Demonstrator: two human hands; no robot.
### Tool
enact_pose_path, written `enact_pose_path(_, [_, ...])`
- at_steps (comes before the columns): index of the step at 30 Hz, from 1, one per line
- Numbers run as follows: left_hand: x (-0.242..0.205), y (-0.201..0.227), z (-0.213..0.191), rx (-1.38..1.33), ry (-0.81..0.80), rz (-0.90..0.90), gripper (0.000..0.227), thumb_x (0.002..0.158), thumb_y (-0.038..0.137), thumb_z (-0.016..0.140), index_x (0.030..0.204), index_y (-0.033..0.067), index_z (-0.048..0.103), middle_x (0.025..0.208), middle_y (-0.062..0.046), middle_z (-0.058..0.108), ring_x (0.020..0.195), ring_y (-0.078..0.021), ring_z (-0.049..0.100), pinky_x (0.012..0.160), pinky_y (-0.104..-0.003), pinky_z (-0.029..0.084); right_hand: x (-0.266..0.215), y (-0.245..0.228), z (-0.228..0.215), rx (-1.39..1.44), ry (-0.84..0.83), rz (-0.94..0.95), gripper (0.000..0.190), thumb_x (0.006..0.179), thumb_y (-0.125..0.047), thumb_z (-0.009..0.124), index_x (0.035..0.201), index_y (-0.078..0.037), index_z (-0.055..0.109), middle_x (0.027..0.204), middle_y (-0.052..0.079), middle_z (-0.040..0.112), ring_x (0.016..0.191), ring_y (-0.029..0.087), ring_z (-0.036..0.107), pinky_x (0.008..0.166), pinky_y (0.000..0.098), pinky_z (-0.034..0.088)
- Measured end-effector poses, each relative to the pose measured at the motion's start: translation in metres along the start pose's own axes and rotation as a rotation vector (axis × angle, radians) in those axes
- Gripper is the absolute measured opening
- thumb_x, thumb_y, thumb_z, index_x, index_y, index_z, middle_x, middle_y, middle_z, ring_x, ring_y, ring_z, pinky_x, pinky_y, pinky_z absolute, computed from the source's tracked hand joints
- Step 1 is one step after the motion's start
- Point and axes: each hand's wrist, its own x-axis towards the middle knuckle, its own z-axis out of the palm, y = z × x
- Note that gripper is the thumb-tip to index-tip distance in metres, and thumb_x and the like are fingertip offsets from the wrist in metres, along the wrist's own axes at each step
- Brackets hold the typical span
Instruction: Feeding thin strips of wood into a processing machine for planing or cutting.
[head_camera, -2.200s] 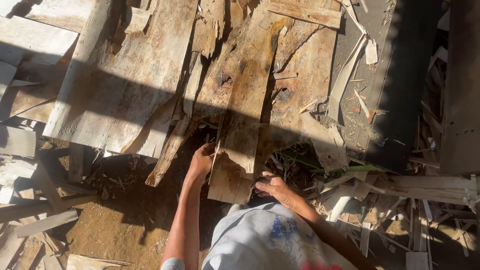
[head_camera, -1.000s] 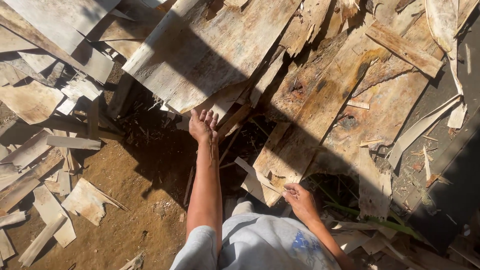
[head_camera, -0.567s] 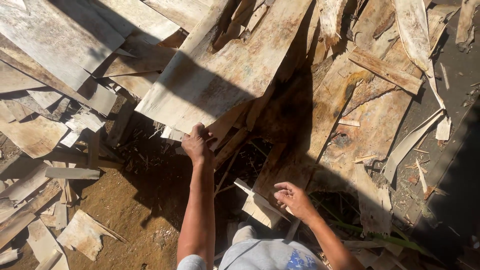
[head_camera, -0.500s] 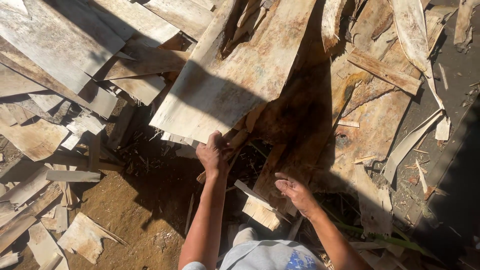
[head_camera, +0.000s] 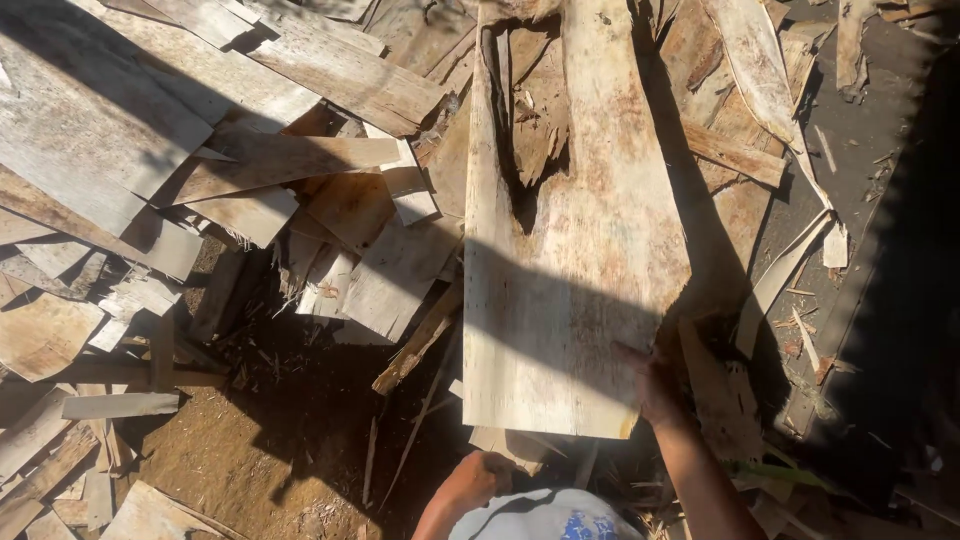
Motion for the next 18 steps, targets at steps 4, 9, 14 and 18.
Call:
enact_pose_path(4, [-0.009, -0.002, -0.036, -0.486, 0.364, -0.231, 0.052, 0.101, 0.036, 0.051, 0.140, 0.0026, 0.060, 0.111, -0.017, 0.076, 0.106, -0.0278, 0.071, 0.085, -0.038, 0.058, -0.044, -0.068, -0.017, -0.111, -0.031, -0.059, 0.048, 0.083, -0.014, 0.077, 0.125, 0.004, 0.066, 0.121, 0.010, 0.069, 0.107, 0.021, 0.063, 0.094, 0.0372, 0.048])
enact_pose_path(9, [0.005, 0.073, -0.025, -0.654, 0.289, -0.071, 0.071, 0.105, 0.053, 0.042, 0.160, 0.0084, 0.036, 0.129, -0.022, 0.065, 0.116, -0.0302, 0.068, 0.093, -0.041, 0.056, -0.075, -0.079, -0.036, -0.003, -0.102, -0.170, 0.038, 0.081, -0.012, 0.074, 0.118, -0.003, 0.070, 0.108, 0.005, 0.073, 0.098, 0.018, 0.068, 0.090, 0.0353, 0.052])
enact_pose_path(14, [0.042, 0.113, 0.022, -0.796, 0.218, -0.053, 0.068, 0.101, 0.051, 0.042, 0.161, 0.0234, 0.026, 0.152, -0.008, 0.052, 0.128, -0.0272, 0.062, 0.103, -0.051, 0.054, -0.107, -0.071, -0.091, -0.068, -0.028, -0.091, 0.008, 0.080, -0.013, 0.077, 0.075, -0.008, 0.074, 0.065, 0.000, 0.065, 0.063, 0.014, 0.065, 0.072, 0.0367, 0.054])
enact_pose_path(18, [0.039, 0.154, 0.049, -0.878, 0.135, -0.012, 0.065, 0.100, 0.048, 0.045, 0.159, 0.0232, 0.036, 0.151, -0.008, 0.055, 0.127, -0.0243, 0.058, 0.100, -0.048, 0.049, -0.141, -0.076, -0.116, -0.191, 0.068, -0.135, 0.042, 0.081, -0.016, 0.079, 0.048, -0.012, 0.053, 0.042, -0.002, 0.040, 0.041, 0.011, 0.046, 0.060, 0.0366, 0.055])
